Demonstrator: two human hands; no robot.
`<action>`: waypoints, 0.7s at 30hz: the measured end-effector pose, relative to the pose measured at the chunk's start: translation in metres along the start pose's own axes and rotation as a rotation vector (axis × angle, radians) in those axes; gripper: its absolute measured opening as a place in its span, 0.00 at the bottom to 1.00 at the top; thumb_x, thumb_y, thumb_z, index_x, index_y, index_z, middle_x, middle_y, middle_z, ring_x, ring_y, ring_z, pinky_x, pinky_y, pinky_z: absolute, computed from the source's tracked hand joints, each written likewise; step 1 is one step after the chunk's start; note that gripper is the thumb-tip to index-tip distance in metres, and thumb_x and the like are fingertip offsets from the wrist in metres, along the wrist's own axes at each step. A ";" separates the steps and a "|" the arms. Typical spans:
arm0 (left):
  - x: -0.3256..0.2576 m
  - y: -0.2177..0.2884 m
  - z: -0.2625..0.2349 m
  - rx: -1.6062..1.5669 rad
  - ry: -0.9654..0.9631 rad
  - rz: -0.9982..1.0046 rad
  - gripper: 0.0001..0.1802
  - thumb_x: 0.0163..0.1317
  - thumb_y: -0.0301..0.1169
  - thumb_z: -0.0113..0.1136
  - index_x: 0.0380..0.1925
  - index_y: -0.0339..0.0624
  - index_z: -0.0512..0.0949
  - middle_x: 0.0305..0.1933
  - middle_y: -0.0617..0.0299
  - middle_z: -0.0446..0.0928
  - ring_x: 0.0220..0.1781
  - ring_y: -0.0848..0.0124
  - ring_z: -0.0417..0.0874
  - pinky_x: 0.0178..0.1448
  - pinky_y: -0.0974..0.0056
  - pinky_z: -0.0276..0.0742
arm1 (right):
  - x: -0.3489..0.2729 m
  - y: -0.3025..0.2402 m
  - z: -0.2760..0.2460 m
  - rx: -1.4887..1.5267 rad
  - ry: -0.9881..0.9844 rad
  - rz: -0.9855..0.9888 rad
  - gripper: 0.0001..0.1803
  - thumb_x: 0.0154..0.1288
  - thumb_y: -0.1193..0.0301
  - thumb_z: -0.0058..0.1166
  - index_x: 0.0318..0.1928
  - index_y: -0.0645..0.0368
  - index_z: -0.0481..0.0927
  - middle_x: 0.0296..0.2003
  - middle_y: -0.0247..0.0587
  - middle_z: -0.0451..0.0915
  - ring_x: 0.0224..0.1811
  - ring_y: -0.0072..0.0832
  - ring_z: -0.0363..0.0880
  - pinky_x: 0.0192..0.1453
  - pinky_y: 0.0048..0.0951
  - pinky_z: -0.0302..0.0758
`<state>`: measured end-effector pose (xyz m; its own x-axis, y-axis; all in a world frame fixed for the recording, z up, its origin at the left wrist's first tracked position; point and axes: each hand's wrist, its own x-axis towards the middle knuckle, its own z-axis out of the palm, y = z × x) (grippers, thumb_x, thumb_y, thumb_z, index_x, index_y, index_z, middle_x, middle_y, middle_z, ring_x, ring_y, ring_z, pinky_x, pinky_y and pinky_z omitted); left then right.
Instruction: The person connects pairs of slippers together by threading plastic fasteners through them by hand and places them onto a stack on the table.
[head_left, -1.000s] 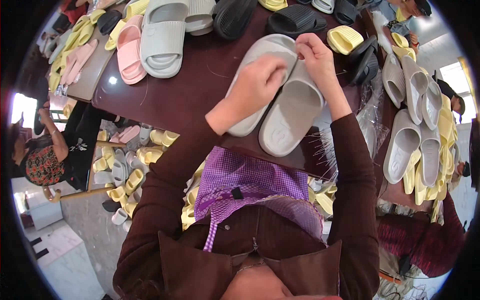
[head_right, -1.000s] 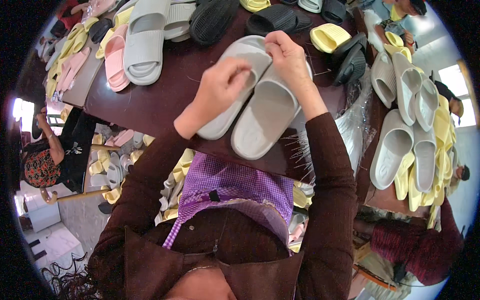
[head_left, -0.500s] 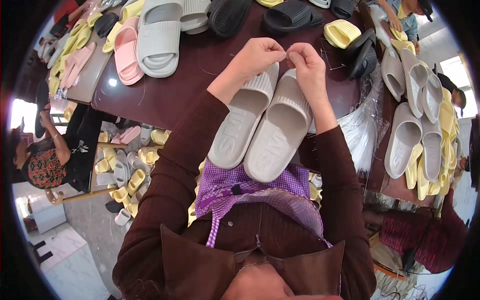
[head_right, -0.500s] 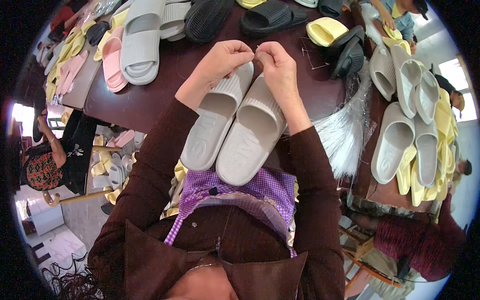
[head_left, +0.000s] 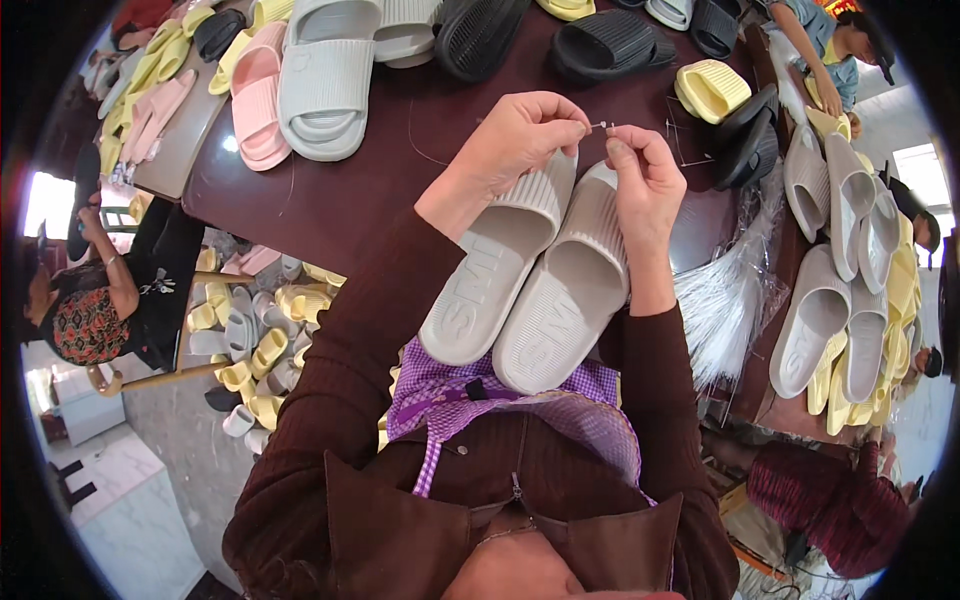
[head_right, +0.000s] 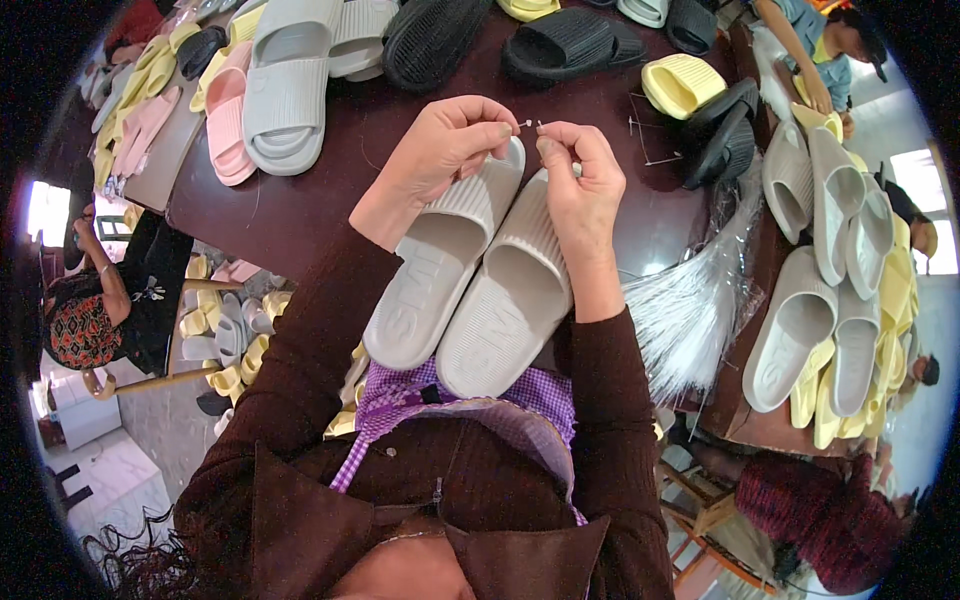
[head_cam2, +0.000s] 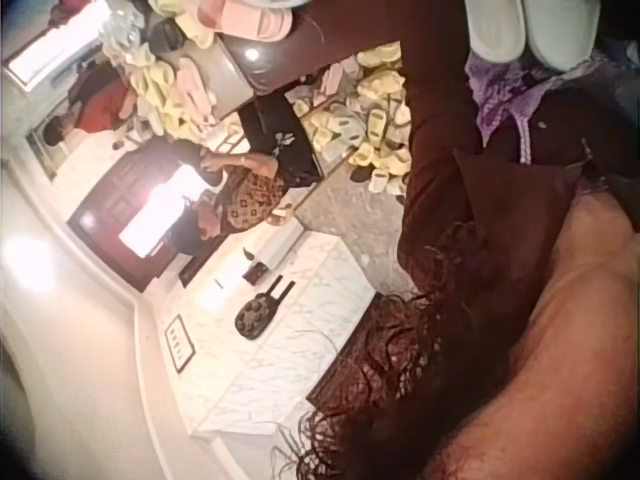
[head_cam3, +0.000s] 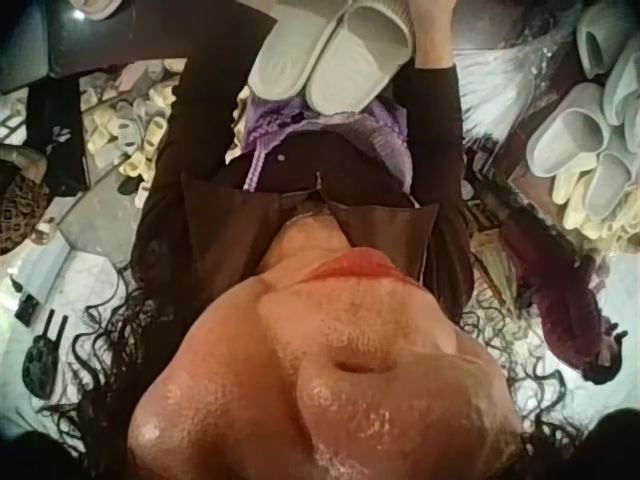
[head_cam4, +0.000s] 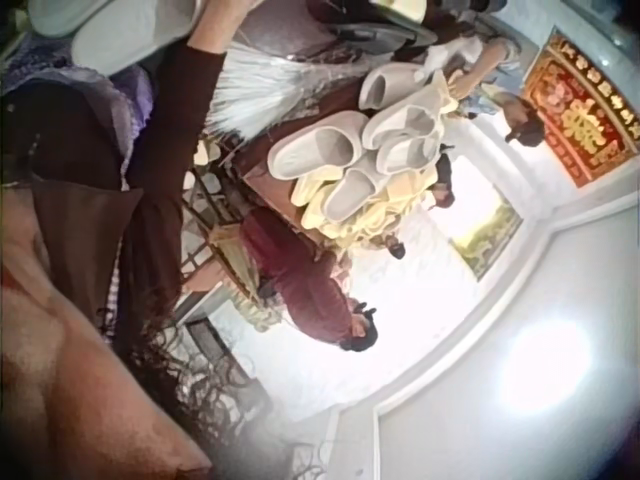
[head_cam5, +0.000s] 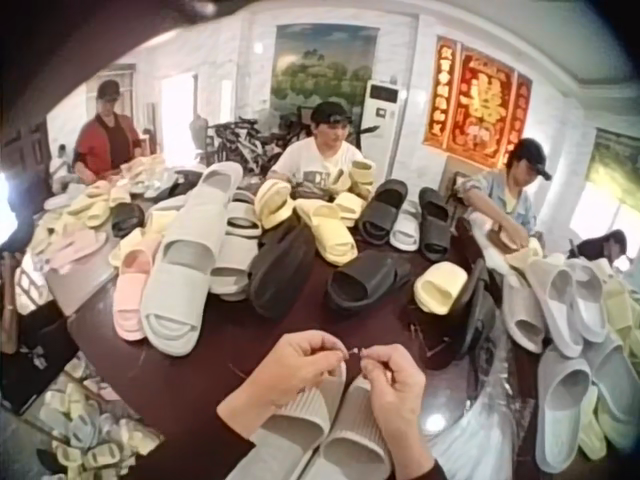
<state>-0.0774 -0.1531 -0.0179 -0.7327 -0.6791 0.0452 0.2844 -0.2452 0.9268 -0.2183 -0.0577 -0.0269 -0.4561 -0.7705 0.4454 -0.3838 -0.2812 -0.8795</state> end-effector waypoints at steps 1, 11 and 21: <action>0.000 0.001 0.003 0.033 -0.004 0.018 0.07 0.60 0.27 0.58 0.36 0.35 0.79 0.25 0.68 0.75 0.16 0.87 0.63 0.19 0.80 0.57 | 0.000 0.000 0.000 -0.034 0.001 -0.037 0.05 0.61 0.81 0.54 0.38 0.64 0.79 0.32 0.29 0.77 0.33 0.14 0.72 0.40 0.16 0.70; 0.000 -0.002 0.004 0.096 0.005 0.067 0.07 0.60 0.28 0.58 0.36 0.37 0.79 0.26 0.71 0.75 0.18 0.87 0.63 0.20 0.80 0.57 | 0.000 -0.006 0.002 -0.089 -0.027 -0.104 0.06 0.58 0.83 0.54 0.37 0.64 0.80 0.32 0.30 0.77 0.35 0.16 0.73 0.41 0.16 0.69; 0.004 -0.008 -0.007 -0.037 -0.120 -0.014 0.08 0.62 0.30 0.58 0.37 0.37 0.78 0.28 0.70 0.76 0.18 0.87 0.64 0.21 0.80 0.60 | -0.001 -0.011 0.001 -0.112 -0.058 -0.159 0.07 0.55 0.85 0.54 0.35 0.65 0.80 0.32 0.35 0.77 0.36 0.20 0.75 0.41 0.19 0.70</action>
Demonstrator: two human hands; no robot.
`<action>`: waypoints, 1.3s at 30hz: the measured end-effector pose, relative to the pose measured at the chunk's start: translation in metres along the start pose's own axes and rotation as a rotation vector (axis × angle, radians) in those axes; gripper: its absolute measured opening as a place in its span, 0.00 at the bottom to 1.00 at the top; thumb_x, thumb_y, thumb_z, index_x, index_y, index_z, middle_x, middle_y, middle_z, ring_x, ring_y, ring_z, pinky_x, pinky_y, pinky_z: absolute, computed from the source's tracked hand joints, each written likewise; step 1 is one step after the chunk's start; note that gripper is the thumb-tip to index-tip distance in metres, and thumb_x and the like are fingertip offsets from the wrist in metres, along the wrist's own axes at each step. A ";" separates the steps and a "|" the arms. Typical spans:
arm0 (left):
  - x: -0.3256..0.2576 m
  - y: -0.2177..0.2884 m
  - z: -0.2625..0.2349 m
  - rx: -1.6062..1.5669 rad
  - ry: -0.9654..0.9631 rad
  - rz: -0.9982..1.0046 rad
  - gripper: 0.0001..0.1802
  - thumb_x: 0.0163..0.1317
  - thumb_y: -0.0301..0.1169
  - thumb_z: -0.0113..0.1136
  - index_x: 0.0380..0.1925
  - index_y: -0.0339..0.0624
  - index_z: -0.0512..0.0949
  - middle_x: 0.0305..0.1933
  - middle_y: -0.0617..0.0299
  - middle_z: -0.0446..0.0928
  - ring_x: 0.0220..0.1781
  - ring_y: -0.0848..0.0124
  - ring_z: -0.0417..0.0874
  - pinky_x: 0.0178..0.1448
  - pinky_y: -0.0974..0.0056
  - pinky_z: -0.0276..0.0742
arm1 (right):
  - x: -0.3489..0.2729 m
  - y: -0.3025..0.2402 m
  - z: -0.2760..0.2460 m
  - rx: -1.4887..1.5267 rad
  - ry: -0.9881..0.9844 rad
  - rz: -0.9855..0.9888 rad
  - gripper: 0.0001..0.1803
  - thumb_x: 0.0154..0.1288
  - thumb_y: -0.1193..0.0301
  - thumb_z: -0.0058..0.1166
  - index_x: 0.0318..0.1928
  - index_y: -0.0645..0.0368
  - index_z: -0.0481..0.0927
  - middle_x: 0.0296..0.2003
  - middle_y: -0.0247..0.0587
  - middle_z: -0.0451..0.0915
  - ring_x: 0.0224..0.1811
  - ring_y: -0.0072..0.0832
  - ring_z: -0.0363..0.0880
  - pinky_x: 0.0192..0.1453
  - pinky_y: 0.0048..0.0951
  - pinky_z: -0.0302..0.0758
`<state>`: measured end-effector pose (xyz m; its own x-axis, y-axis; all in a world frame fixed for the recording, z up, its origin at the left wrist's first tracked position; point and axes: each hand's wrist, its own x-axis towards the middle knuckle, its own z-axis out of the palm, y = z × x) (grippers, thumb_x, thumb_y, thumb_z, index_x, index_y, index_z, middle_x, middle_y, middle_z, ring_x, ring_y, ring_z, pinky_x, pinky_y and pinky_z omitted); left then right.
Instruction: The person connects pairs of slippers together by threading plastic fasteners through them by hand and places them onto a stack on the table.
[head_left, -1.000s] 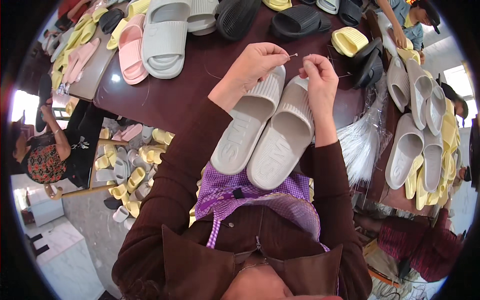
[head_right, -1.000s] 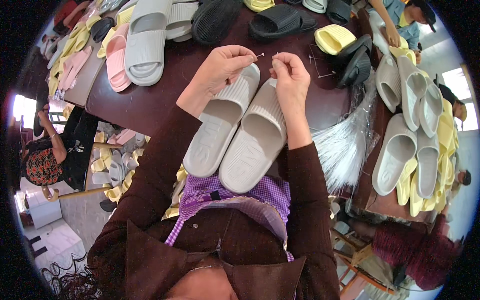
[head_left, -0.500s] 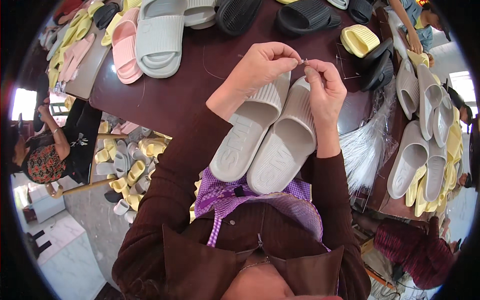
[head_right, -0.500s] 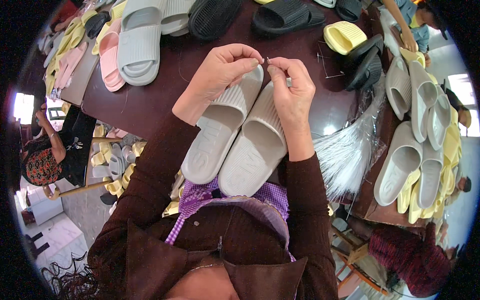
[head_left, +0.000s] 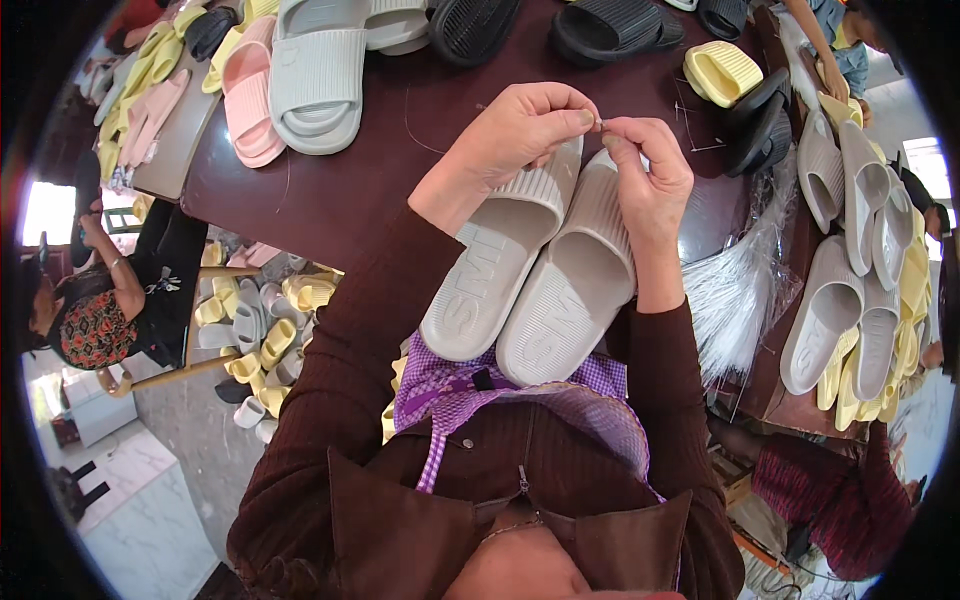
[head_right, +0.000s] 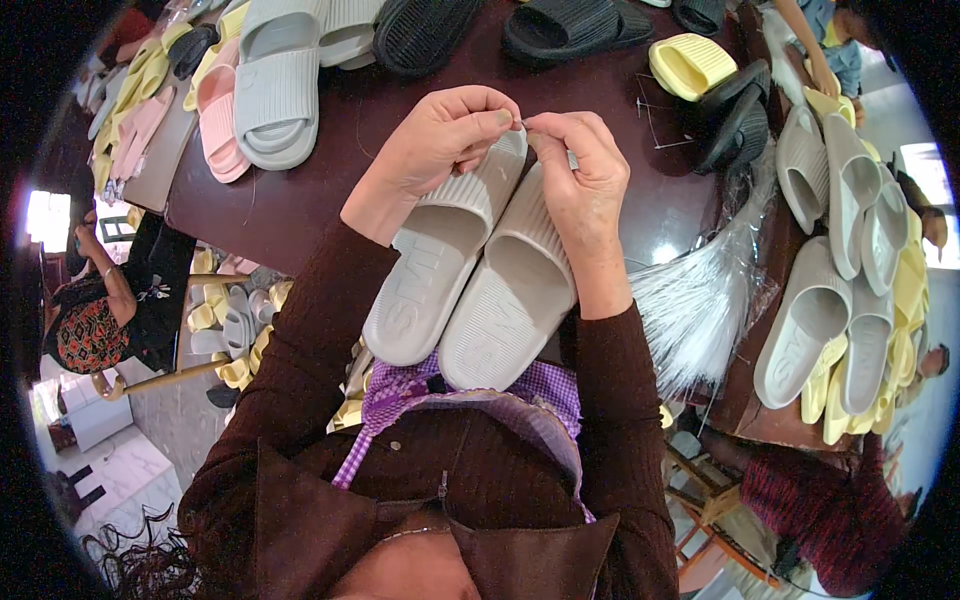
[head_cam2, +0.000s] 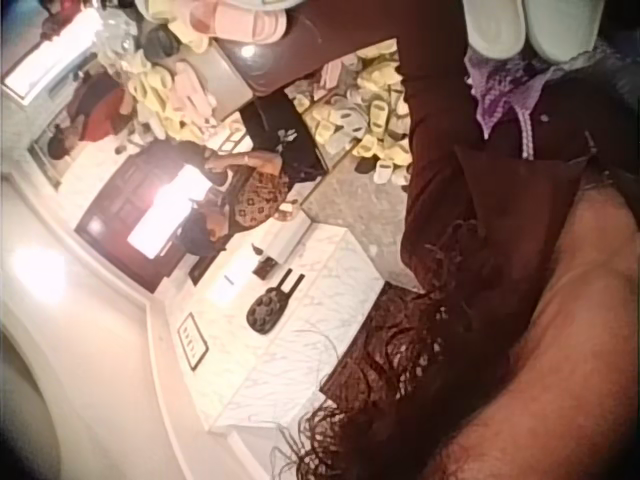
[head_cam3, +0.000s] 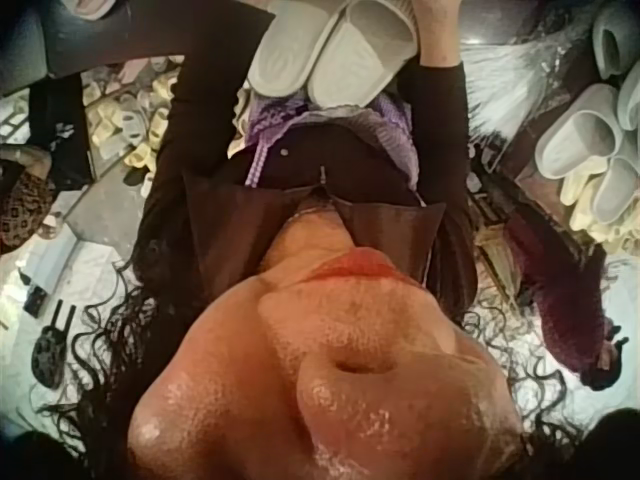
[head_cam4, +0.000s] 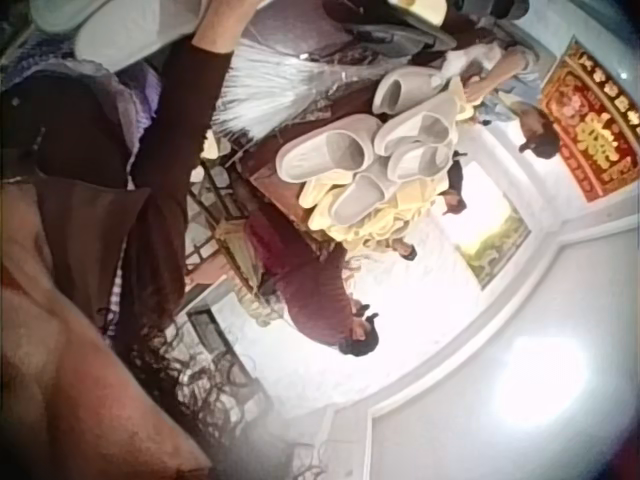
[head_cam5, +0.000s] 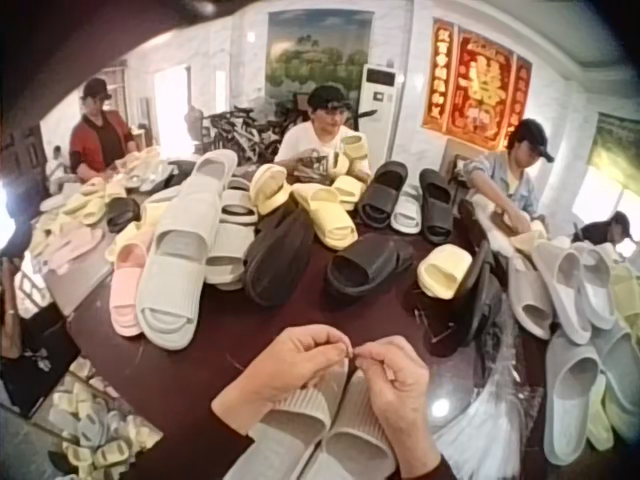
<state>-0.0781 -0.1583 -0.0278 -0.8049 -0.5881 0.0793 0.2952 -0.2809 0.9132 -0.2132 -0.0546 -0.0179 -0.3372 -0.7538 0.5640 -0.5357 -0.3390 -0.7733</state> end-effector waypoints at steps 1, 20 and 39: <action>0.000 0.000 0.000 -0.006 -0.011 -0.004 0.08 0.62 0.30 0.58 0.37 0.37 0.78 0.29 0.70 0.75 0.18 0.87 0.64 0.21 0.80 0.61 | 0.000 0.001 0.000 0.000 0.000 0.001 0.07 0.55 0.85 0.54 0.35 0.65 0.80 0.32 0.35 0.77 0.36 0.20 0.75 0.41 0.19 0.70; 0.003 0.001 0.002 0.124 -0.007 -0.053 0.06 0.60 0.30 0.60 0.32 0.38 0.77 0.23 0.72 0.72 0.19 0.86 0.65 0.22 0.79 0.61 | -0.003 0.004 0.003 -0.147 -0.018 -0.006 0.04 0.56 0.83 0.54 0.33 0.66 0.79 0.27 0.32 0.76 0.28 0.15 0.72 0.33 0.17 0.70; 0.003 -0.003 -0.037 -0.031 0.469 0.018 0.09 0.59 0.26 0.54 0.38 0.36 0.78 0.33 0.62 0.79 0.28 0.79 0.74 0.34 0.74 0.70 | -0.067 -0.085 -0.032 -0.099 -0.572 0.209 0.08 0.57 0.80 0.53 0.39 0.67 0.78 0.29 0.39 0.78 0.31 0.23 0.78 0.35 0.21 0.72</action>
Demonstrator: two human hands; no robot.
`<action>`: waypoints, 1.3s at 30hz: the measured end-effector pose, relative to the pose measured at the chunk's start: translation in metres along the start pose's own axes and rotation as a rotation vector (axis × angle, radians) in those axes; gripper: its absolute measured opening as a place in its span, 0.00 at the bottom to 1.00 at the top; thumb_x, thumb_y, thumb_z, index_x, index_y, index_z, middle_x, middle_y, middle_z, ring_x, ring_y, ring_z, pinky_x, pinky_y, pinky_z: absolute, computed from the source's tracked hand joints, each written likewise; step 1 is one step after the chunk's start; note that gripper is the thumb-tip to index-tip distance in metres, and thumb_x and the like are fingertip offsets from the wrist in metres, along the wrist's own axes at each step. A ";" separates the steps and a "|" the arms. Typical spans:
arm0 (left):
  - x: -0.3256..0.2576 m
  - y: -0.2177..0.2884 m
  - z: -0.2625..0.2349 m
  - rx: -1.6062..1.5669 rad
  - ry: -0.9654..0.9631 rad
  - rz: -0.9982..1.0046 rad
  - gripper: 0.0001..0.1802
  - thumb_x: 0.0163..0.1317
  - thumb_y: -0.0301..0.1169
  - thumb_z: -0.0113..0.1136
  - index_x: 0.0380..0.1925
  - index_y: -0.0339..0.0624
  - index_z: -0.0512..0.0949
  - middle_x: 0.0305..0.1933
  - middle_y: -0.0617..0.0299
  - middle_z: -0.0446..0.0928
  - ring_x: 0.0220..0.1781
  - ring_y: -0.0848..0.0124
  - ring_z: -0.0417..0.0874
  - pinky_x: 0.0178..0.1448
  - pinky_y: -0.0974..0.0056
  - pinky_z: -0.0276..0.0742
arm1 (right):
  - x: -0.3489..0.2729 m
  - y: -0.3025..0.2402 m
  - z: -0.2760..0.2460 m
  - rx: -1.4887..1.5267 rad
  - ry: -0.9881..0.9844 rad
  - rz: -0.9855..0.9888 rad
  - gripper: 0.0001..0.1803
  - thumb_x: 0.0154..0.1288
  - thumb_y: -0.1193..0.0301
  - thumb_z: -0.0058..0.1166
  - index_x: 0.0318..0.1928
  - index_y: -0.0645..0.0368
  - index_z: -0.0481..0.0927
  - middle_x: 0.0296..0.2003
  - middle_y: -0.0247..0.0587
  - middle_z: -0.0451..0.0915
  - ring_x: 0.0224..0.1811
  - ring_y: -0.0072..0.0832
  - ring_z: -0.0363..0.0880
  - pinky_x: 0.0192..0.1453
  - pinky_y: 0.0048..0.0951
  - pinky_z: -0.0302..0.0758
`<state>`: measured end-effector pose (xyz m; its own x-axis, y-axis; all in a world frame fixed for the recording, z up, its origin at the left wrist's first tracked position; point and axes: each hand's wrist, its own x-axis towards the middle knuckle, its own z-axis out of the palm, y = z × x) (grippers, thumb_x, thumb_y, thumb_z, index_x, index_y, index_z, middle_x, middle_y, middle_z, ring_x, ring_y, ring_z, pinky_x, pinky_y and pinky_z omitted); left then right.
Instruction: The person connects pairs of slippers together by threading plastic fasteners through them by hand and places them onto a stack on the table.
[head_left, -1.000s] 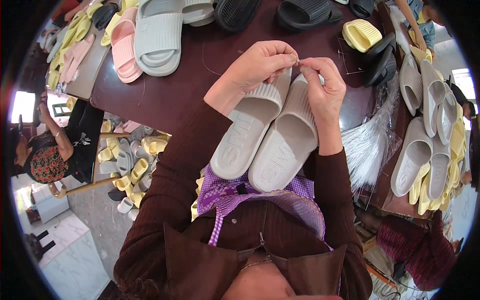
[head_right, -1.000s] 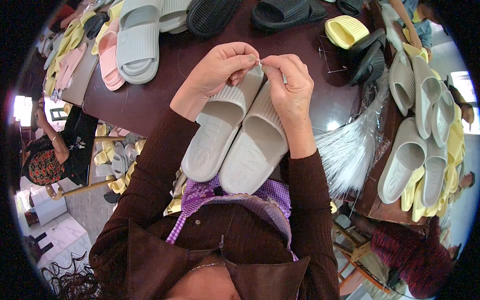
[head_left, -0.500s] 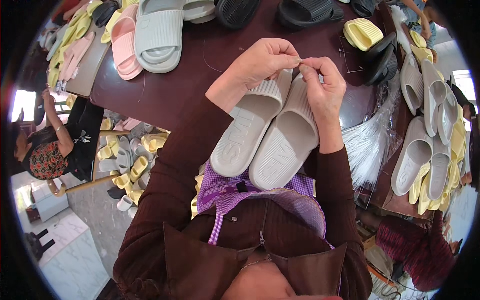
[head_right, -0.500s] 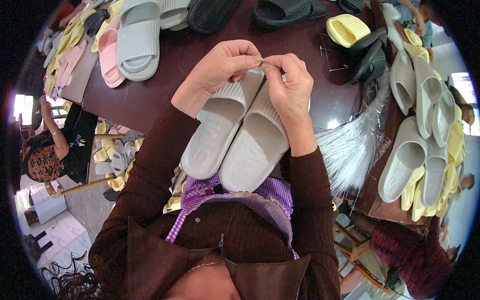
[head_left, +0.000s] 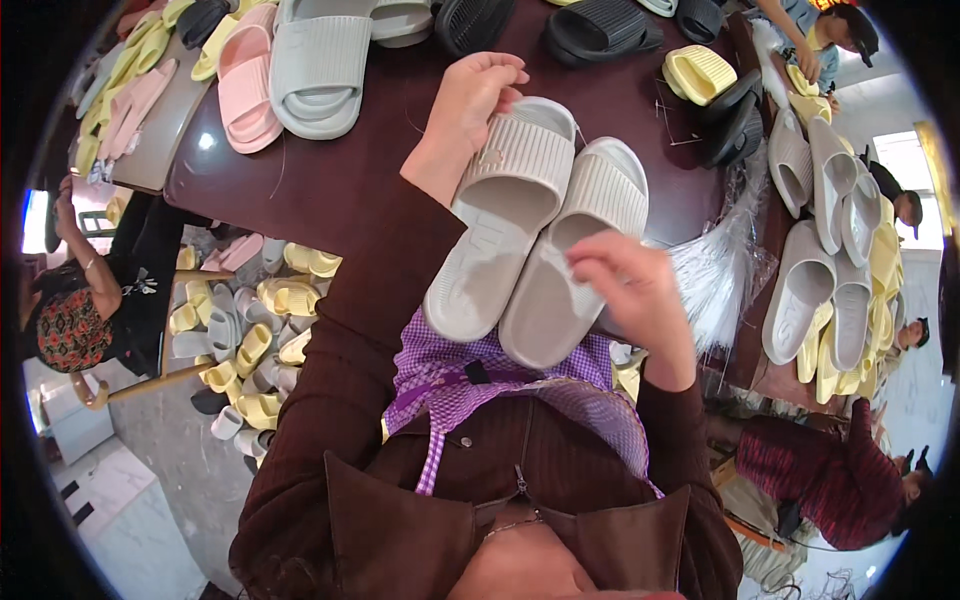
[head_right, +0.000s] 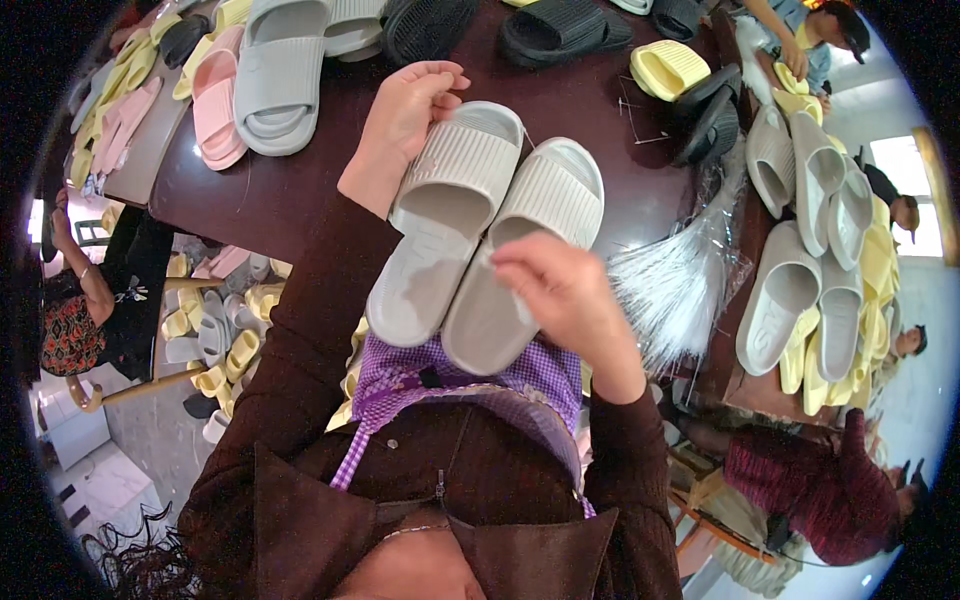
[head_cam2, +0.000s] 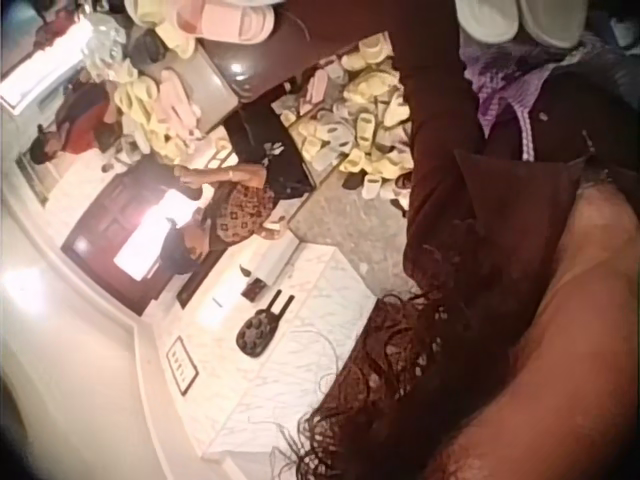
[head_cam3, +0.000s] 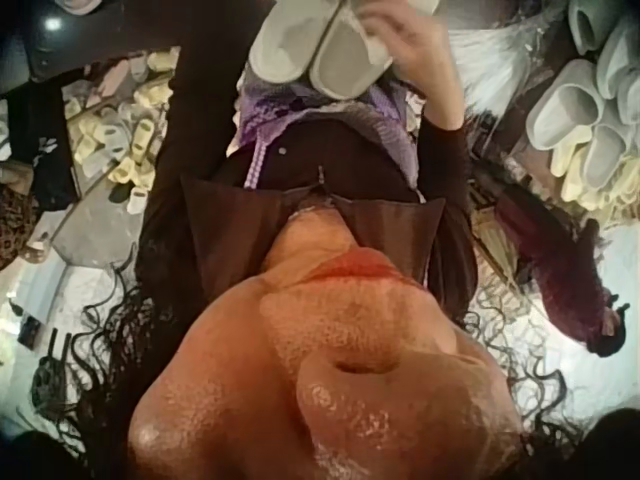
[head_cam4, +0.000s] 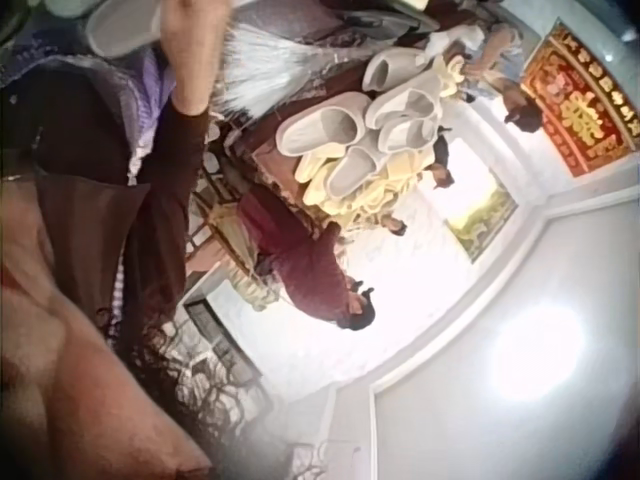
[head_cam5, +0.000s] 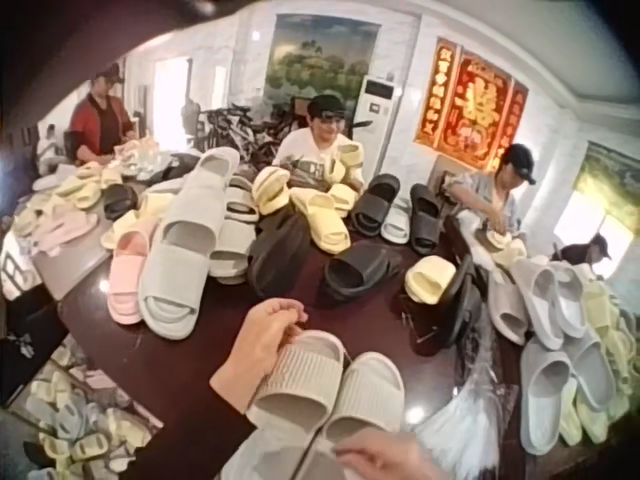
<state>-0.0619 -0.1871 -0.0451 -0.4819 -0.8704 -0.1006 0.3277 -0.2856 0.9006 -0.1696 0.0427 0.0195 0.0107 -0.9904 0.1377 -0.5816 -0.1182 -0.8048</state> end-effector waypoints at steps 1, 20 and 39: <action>0.002 0.000 0.000 0.019 0.037 0.013 0.09 0.58 0.25 0.53 0.38 0.36 0.77 0.34 0.61 0.79 0.30 0.78 0.74 0.36 0.73 0.71 | -0.005 0.004 0.006 -0.008 0.002 0.004 0.08 0.57 0.80 0.53 0.39 0.67 0.78 0.29 0.39 0.78 0.31 0.23 0.78 0.35 0.21 0.72; 0.010 -0.012 -0.009 0.062 0.099 0.002 0.10 0.57 0.25 0.54 0.38 0.33 0.77 0.33 0.59 0.79 0.32 0.76 0.75 0.38 0.72 0.71 | 0.004 0.027 0.042 -0.072 0.208 0.255 0.11 0.58 0.74 0.57 0.40 0.68 0.77 0.24 0.38 0.76 0.24 0.20 0.72 0.29 0.23 0.70; 0.023 -0.012 -0.030 -0.044 0.101 0.003 0.14 0.62 0.29 0.51 0.46 0.37 0.73 0.37 0.59 0.78 0.34 0.72 0.77 0.39 0.67 0.74 | 0.021 0.038 0.021 -0.492 0.592 0.349 0.13 0.55 0.68 0.53 0.30 0.69 0.74 0.24 0.60 0.77 0.28 0.54 0.77 0.33 0.47 0.74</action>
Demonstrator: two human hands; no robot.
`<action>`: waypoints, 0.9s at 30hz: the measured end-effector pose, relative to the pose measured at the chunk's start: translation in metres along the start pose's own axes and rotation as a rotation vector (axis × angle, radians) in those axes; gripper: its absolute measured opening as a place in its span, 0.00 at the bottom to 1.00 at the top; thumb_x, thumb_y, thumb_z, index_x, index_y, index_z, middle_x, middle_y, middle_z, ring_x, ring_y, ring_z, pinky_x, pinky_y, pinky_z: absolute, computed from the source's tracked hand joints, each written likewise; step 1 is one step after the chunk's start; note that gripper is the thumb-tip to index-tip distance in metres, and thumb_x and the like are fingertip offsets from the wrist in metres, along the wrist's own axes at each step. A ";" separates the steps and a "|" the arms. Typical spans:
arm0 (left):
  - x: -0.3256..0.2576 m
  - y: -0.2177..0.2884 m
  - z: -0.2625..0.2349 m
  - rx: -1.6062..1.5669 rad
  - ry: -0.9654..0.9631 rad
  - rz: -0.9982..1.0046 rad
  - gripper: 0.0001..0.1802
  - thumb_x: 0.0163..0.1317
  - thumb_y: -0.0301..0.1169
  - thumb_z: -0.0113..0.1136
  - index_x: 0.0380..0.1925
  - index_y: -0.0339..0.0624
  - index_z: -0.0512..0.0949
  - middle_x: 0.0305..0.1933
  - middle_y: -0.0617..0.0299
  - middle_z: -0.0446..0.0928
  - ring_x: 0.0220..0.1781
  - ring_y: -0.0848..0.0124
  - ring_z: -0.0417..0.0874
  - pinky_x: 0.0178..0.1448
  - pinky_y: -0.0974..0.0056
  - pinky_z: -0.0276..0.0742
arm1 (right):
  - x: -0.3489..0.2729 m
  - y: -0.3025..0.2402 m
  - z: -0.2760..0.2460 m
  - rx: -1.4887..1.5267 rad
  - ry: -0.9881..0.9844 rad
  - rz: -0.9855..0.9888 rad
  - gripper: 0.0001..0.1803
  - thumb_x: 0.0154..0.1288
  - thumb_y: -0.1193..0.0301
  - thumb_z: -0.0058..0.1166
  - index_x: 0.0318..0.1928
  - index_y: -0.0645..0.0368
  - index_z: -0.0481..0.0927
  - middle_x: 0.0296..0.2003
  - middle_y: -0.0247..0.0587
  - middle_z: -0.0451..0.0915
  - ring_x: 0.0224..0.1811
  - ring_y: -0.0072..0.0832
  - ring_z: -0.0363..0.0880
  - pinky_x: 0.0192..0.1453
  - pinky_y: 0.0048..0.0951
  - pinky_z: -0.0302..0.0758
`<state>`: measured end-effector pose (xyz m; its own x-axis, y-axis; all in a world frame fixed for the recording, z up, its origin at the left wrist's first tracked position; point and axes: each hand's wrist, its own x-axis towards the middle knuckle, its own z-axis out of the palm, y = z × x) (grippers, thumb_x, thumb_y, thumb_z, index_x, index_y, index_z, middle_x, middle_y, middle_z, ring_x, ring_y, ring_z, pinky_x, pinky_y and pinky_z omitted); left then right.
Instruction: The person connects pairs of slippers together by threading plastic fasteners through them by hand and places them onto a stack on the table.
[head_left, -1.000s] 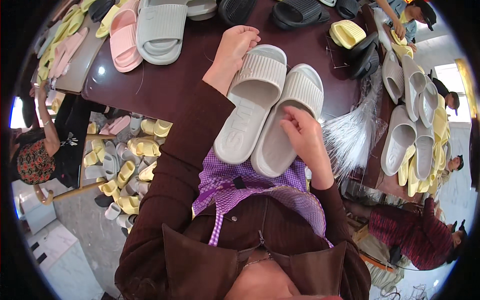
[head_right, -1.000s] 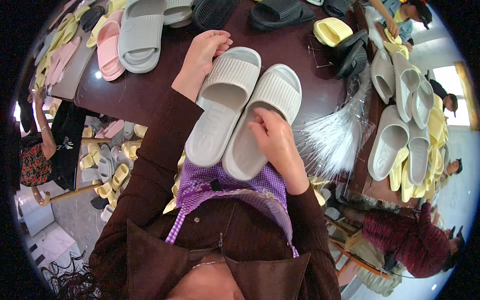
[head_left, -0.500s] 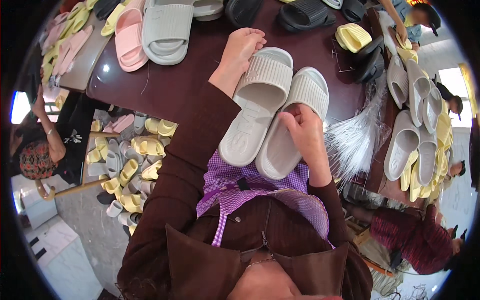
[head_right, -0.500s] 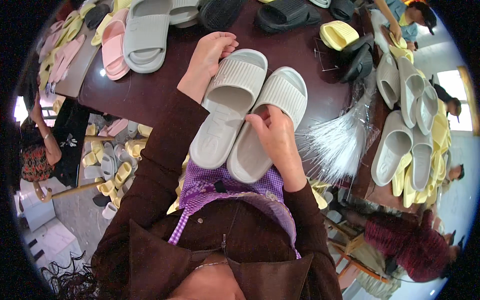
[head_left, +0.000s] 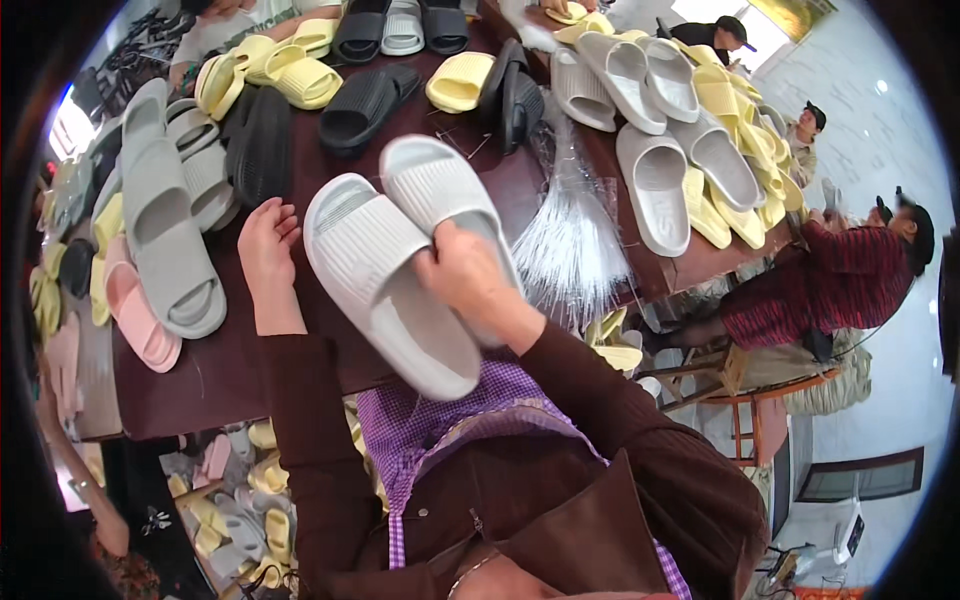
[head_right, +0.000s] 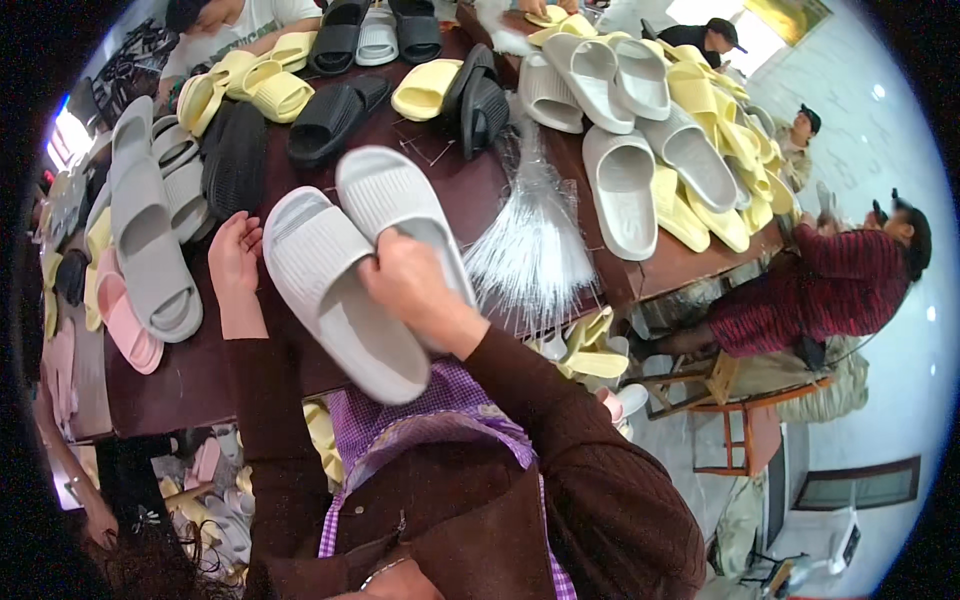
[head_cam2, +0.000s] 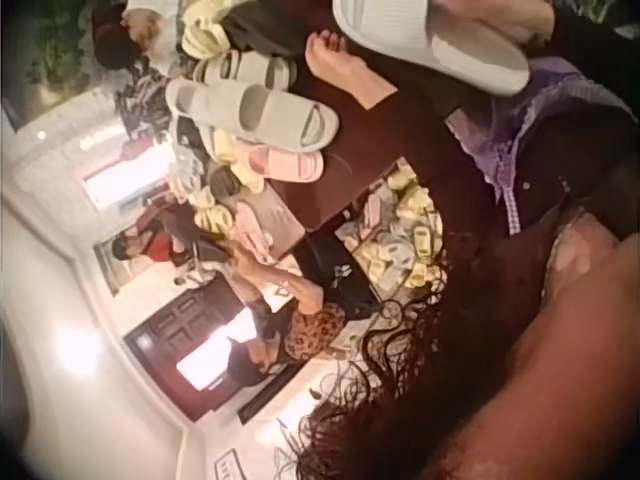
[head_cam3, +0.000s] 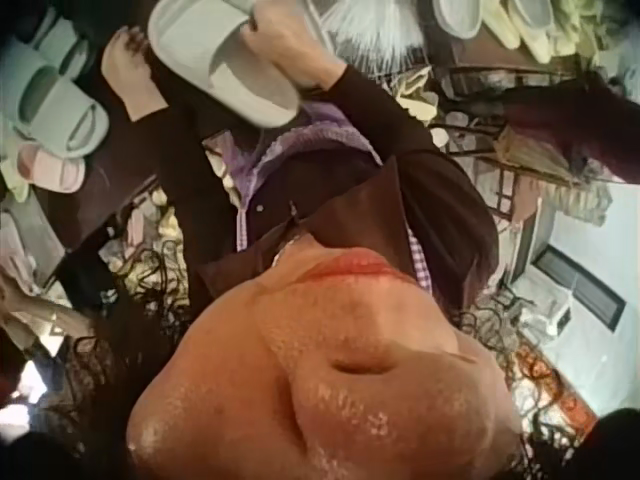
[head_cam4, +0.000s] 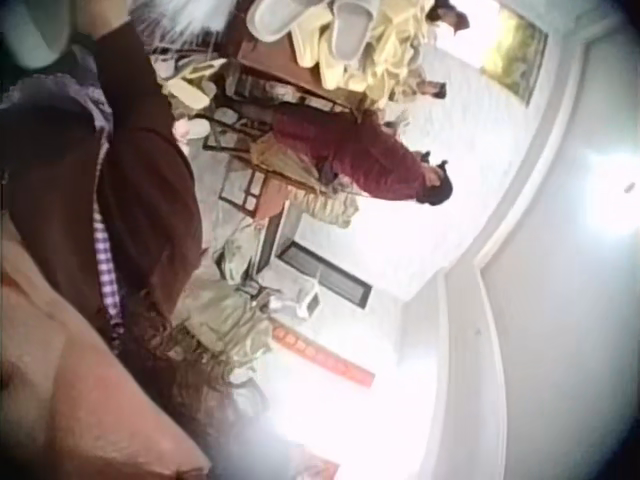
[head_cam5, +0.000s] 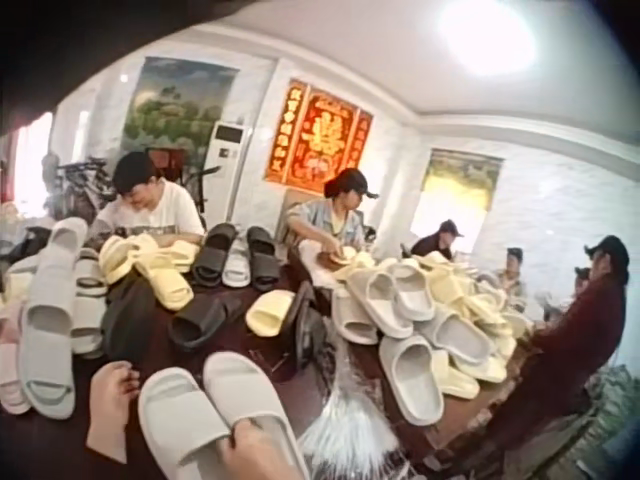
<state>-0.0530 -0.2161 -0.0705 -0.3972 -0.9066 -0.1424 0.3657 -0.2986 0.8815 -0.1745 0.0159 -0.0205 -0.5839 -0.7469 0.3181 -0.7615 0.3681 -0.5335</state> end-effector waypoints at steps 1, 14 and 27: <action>0.000 0.001 -0.002 -0.004 -0.011 -0.008 0.13 0.62 0.29 0.51 0.45 0.37 0.73 0.36 0.60 0.78 0.34 0.73 0.77 0.38 0.68 0.73 | 0.004 -0.002 -0.015 0.013 0.051 -0.041 0.13 0.54 0.68 0.54 0.30 0.69 0.73 0.24 0.61 0.77 0.27 0.55 0.77 0.33 0.48 0.73; 0.005 -0.009 0.001 0.070 -0.107 -0.055 0.10 0.63 0.30 0.51 0.42 0.40 0.73 0.32 0.63 0.77 0.29 0.75 0.75 0.32 0.70 0.71 | 0.105 0.110 -0.230 -0.477 0.334 -0.118 0.11 0.56 0.68 0.51 0.34 0.63 0.77 0.29 0.60 0.77 0.34 0.56 0.76 0.36 0.46 0.72; 0.004 -0.016 -0.003 0.143 -0.124 -0.081 0.08 0.65 0.30 0.51 0.40 0.41 0.74 0.29 0.64 0.76 0.26 0.77 0.74 0.29 0.71 0.71 | 0.151 0.261 -0.298 -0.799 0.536 0.209 0.15 0.60 0.59 0.49 0.40 0.55 0.79 0.45 0.46 0.76 0.54 0.44 0.71 0.54 0.50 0.67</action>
<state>-0.0579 -0.2154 -0.0860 -0.5245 -0.8348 -0.1670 0.2081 -0.3159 0.9257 -0.5452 0.1639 0.1218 -0.6283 -0.3472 0.6962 -0.4796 0.8775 0.0048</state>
